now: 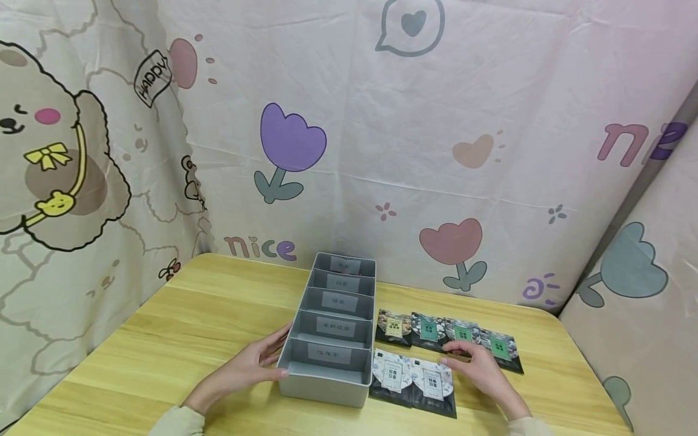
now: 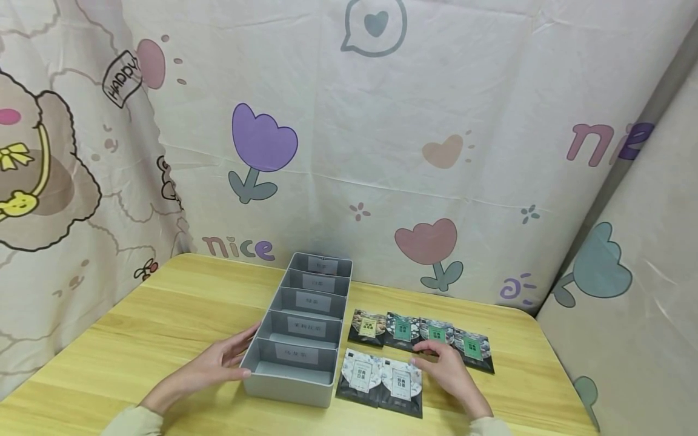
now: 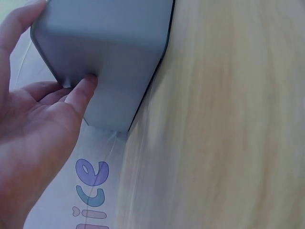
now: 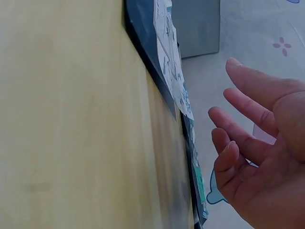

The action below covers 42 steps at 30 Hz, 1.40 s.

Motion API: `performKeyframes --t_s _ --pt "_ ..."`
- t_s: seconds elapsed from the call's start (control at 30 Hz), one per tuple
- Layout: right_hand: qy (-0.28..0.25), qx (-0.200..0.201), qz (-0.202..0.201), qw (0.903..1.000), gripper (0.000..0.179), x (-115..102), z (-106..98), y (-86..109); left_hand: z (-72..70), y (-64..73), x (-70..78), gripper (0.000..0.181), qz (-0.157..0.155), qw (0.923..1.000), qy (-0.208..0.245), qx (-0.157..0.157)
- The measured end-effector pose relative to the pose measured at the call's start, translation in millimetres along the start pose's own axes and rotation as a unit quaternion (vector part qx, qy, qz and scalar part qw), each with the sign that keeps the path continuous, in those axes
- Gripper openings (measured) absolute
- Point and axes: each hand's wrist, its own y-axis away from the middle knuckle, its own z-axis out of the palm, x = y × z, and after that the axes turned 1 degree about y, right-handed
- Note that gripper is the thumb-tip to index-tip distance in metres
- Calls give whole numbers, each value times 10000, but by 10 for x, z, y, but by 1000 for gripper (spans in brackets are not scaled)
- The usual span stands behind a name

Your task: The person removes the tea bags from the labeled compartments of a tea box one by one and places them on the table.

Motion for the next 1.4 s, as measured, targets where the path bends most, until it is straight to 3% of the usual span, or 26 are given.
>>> performKeyframes --t_s 0.53,0.77,1.0,1.2,1.4 --pt "75 -145 -123 9998 30 -60 14 -1 -8 3 -14 82 -10 10000 2 -3" --pt "-130 -501 -637 9966 29 -104 34 -89 -14 20 -12 82 -52 10000 -12 27" --pt "45 -604 -689 9958 26 -287 52 -251 -9 4 -18 82 4 10000 50 -45" --pt "242 -882 -1291 9874 27 -473 31 -451 -15 -2 -26 82 0 10000 33 -61" --pt "279 -1258 -1594 9788 27 -723 52 -757 -18 -11 -40 82 -22 10000 14 -51"
